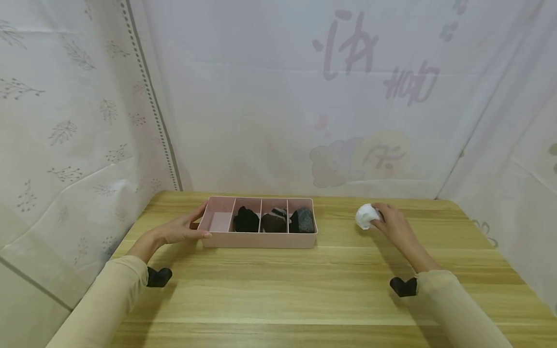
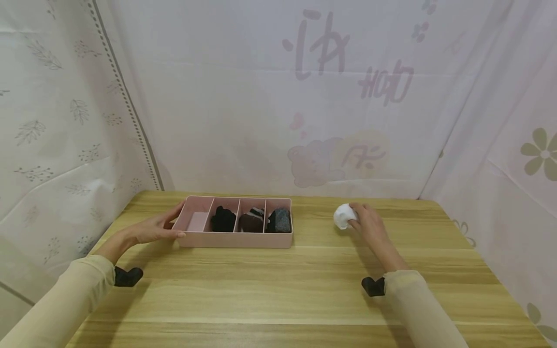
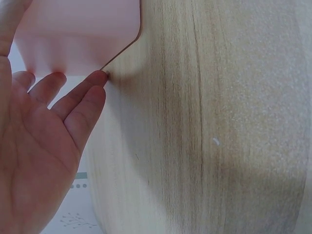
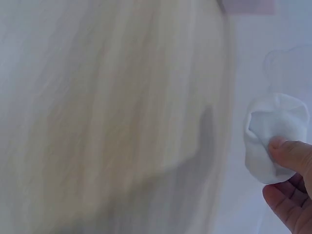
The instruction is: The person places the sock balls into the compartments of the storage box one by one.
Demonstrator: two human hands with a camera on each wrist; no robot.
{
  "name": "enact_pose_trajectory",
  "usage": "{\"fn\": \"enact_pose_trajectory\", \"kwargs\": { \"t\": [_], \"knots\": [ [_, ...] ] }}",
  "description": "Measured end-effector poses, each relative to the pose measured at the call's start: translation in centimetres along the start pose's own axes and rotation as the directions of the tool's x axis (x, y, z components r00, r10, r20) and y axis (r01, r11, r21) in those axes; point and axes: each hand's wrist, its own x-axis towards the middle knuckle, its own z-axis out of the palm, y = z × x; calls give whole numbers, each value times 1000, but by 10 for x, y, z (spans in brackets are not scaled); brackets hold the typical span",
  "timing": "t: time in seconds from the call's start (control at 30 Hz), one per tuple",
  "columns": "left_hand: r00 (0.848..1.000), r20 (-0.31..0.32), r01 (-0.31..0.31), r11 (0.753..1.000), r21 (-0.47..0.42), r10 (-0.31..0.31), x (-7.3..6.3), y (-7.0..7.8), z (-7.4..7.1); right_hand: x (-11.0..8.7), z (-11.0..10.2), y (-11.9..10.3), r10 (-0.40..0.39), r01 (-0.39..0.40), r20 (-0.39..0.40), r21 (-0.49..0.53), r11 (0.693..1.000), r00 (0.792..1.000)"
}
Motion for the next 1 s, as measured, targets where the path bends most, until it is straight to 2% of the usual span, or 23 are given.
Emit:
{"fn": "enact_pose_trajectory", "kwargs": {
  "t": [0.2, 0.4, 0.7, 1.0],
  "knots": [
    [1000, 5, 5, 1000, -5, -5, -1, 0, 0, 16, 0, -30, -44, 56, -116, 97, 994, 992],
    [1000, 3, 3, 1000, -4, -3, -2, 1, 0, 36, 1, -69, -91, 121, -176, 165, 979, 980],
    [1000, -6, -4, 1000, 9, 4, 0, -2, 1, 57, 13, -113, -192, 238, -183, 278, 930, 964],
    [1000, -17, -7, 1000, 15, 8, -1, 0, 1, 74, 24, -157, -239, 274, -141, 346, 897, 961]
  ]
}}
